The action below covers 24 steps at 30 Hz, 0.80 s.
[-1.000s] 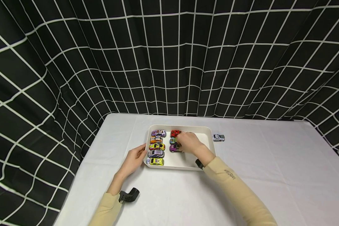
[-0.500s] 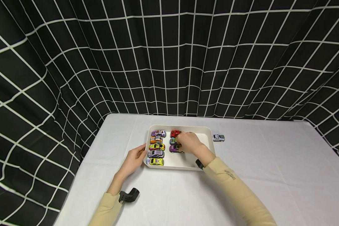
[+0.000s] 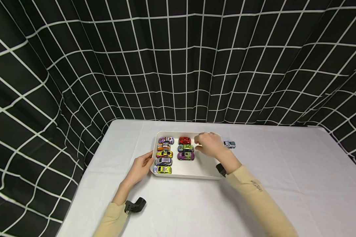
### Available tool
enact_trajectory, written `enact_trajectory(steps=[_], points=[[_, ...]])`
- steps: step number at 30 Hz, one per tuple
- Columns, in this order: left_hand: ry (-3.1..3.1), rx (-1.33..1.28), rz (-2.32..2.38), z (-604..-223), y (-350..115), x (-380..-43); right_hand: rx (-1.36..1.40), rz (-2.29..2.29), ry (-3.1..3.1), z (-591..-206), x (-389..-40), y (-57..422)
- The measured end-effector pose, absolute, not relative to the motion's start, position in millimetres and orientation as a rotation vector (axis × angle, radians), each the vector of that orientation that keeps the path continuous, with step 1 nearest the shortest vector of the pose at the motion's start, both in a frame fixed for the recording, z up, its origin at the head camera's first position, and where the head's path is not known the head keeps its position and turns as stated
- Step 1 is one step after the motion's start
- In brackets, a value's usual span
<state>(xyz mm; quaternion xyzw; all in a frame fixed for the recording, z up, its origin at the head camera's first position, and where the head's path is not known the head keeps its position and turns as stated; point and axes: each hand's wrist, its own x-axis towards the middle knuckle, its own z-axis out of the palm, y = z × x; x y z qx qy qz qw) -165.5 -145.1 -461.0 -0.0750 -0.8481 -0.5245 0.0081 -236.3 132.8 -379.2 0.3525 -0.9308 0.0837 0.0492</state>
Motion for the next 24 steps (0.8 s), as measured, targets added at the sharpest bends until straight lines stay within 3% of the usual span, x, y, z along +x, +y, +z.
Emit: enact_trajectory(steps=[24], points=[[-2.635,-0.247,-1.642,-464,-146,-167,0.709,0.471,-2.893,-391,-243,232]])
